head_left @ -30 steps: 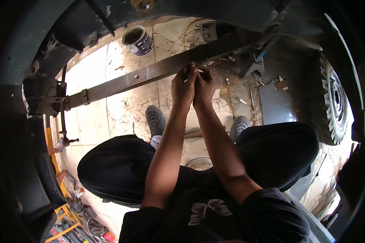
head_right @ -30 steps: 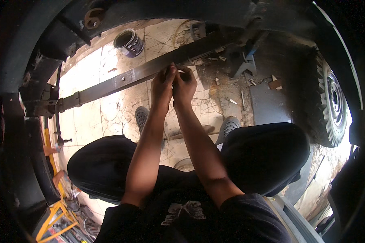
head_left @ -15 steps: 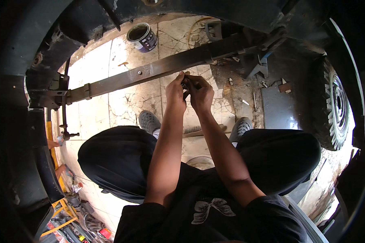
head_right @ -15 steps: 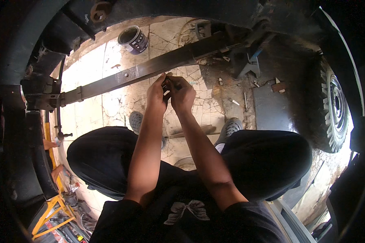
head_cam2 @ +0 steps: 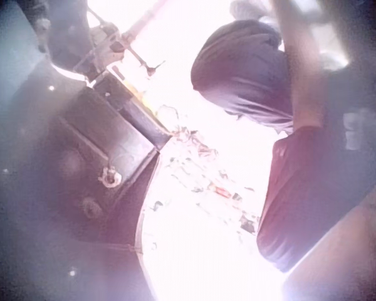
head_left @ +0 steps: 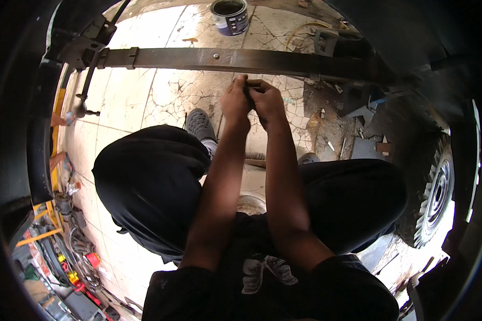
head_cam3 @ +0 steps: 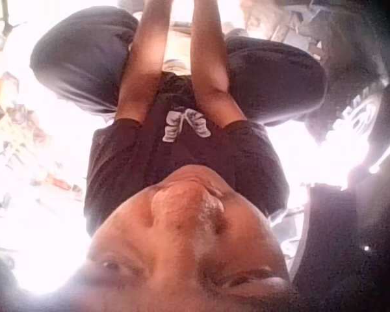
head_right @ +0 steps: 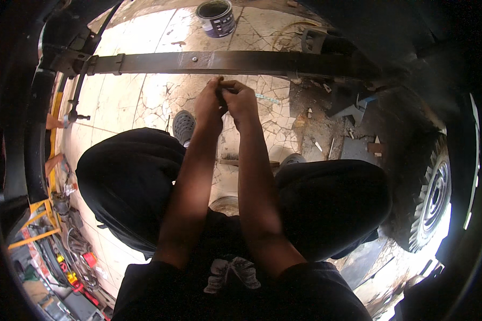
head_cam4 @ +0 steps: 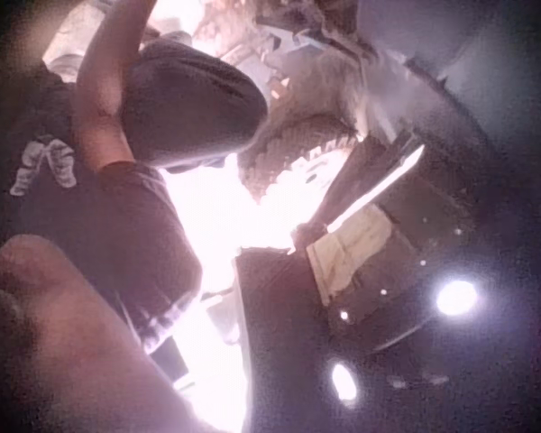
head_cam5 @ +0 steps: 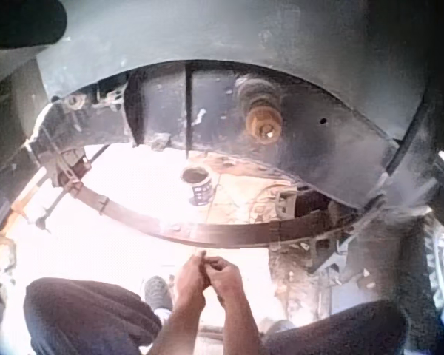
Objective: The person is working under a vehicle, manipulating a metal bar and small components, likely part of the suspension system. They are seen adjusting and securing parts with their hands.
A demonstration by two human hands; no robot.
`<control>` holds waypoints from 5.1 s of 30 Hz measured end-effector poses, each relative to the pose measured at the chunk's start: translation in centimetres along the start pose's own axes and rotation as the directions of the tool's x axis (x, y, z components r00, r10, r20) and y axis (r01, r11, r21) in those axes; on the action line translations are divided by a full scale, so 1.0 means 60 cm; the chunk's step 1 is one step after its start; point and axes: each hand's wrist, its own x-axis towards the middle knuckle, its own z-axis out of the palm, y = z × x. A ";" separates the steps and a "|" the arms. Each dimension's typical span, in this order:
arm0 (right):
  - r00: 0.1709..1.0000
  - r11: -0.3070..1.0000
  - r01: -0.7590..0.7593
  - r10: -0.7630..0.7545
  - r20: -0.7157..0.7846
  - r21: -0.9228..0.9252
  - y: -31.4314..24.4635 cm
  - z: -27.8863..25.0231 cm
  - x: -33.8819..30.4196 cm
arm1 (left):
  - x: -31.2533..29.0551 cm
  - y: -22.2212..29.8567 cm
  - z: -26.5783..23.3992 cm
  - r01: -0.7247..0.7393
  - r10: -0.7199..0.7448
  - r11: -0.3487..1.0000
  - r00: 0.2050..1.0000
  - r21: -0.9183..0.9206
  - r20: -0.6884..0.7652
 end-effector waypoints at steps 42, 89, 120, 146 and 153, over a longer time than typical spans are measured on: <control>0.702 0.328 0.711 -0.282 0.654 -0.623 -0.215 0.101 -0.196 | -0.146 0.331 -0.139 -0.633 -0.182 0.447 0.628 0.632 0.757; 0.714 -0.192 0.445 -0.514 0.476 -0.875 -0.101 -0.006 0.118 | 0.063 0.122 -0.130 -0.579 0.430 0.265 0.786 0.771 0.443; 0.919 0.160 0.286 -0.324 0.223 -0.945 -0.134 0.005 0.128 | 0.114 0.089 -0.069 -0.527 0.157 -0.139 0.824 0.838 0.544; 0.709 -0.495 0.439 -0.322 0.627 -0.750 -0.114 -0.002 0.076 | 0.170 0.101 -0.102 -0.740 0.644 0.062 0.542 0.670 0.539; 0.740 -0.655 0.306 -0.293 0.606 -0.691 -0.075 -0.003 0.058 | 0.184 0.088 -0.104 -0.772 0.661 0.003 0.478 0.635 0.578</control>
